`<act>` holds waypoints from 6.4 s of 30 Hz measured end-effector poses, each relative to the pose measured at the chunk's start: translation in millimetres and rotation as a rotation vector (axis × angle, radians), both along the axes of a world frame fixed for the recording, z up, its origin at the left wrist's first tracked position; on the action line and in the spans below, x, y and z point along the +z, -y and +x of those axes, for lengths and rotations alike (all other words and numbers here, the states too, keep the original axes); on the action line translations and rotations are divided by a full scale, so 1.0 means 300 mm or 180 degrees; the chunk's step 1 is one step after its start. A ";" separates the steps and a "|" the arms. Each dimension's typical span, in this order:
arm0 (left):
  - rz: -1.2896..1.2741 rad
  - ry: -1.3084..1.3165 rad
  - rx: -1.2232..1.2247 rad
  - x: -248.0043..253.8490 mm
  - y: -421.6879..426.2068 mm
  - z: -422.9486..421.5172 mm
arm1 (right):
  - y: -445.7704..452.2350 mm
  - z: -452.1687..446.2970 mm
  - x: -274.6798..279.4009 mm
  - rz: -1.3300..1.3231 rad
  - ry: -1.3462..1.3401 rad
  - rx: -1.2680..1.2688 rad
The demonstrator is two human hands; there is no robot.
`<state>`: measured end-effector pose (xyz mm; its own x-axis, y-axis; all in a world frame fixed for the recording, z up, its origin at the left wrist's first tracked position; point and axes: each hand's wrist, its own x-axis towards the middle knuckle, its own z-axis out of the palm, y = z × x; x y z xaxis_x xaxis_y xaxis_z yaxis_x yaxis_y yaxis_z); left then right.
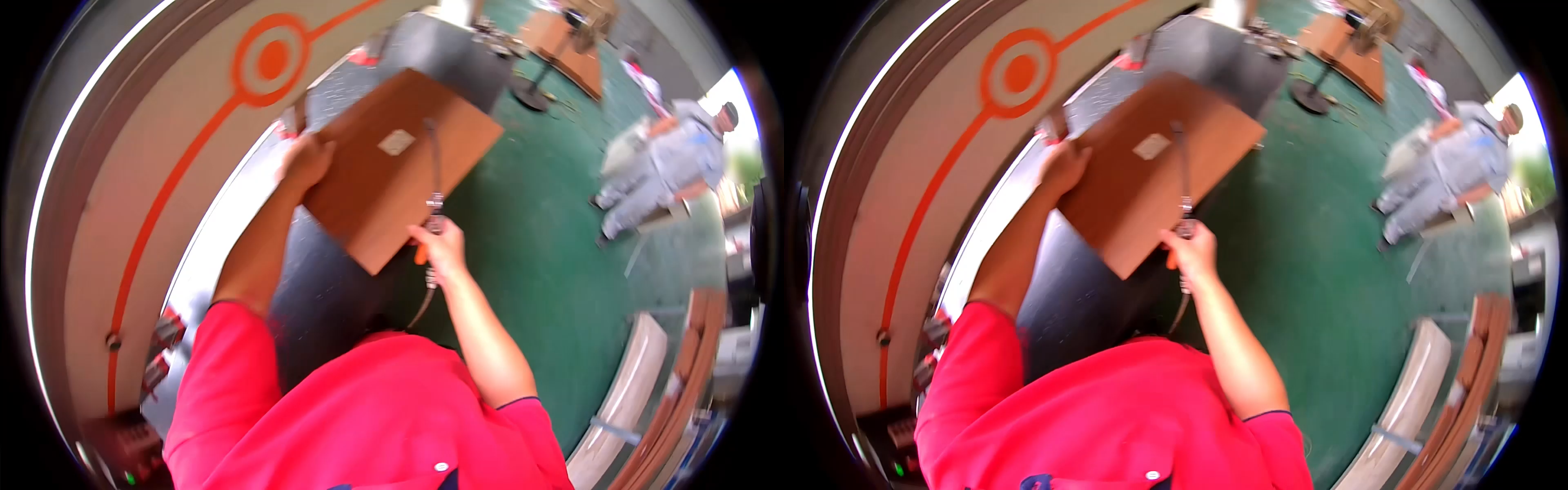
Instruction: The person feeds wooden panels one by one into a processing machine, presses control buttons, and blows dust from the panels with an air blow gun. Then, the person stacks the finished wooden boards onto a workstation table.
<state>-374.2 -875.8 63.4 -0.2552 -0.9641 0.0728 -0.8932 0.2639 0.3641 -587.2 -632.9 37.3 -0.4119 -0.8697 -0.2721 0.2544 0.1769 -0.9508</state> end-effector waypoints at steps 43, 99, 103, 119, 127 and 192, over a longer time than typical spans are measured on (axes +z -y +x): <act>0.3284 0.0882 -0.1927 -0.869 -1.528 -0.624 | -2.578 -0.468 -0.712 -0.1332 0.3001 -0.5867; 0.4613 -0.1235 -0.2167 -0.351 -4.698 -3.138 | -5.299 -1.679 -0.274 0.0655 0.0929 -0.6618; 0.4294 -0.1535 -0.1969 -0.376 -4.886 -3.290 | -5.852 -1.979 -0.238 0.0436 0.0378 -0.6918; 0.4535 -0.1871 -0.1051 -0.166 -5.623 -3.740 | -6.673 -3.051 0.034 0.3688 -0.2724 -0.4012; 0.5062 -0.2049 -0.0960 -0.175 -5.747 -3.861 | -6.504 -2.986 0.005 0.3871 -0.3385 -0.3484; 0.4636 -0.0539 -0.5223 -0.010 -6.238 -3.352 | -6.404 -2.408 0.182 -0.0526 0.0373 -0.5392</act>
